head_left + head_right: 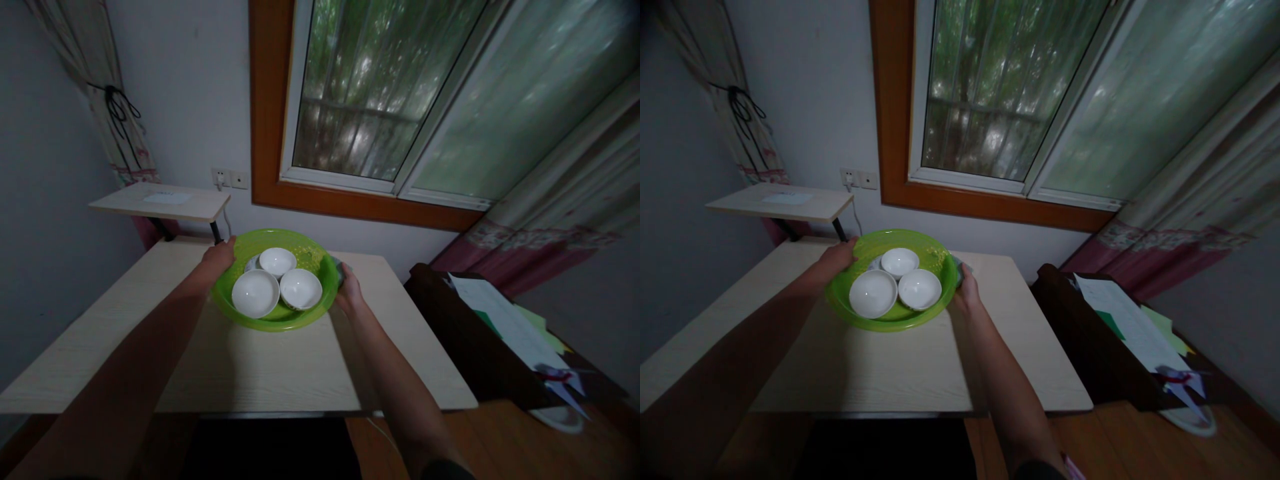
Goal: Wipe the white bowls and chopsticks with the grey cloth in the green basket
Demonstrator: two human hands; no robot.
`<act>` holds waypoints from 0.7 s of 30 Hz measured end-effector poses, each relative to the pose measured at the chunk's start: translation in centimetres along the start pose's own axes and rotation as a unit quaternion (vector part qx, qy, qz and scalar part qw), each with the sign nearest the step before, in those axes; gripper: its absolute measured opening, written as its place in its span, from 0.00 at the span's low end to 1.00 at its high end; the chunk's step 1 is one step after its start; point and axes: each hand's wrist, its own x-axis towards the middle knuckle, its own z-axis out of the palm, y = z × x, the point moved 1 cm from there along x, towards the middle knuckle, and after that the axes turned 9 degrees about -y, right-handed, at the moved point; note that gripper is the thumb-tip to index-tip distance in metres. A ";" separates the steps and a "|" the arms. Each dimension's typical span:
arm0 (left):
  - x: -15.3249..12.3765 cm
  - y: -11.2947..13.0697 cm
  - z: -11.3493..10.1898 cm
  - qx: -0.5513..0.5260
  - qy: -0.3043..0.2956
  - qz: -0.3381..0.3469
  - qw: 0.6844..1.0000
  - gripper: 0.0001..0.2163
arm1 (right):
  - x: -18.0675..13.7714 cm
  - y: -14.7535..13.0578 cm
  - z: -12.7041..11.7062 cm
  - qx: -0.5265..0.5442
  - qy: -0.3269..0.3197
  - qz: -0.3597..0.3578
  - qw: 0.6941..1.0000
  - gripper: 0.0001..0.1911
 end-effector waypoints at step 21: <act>0.0 0.1 0.1 0.027 -0.002 -0.010 1.000 0.35 | 0.4 -1.7 0.0 -0.233 -0.070 -0.029 0.969 0.23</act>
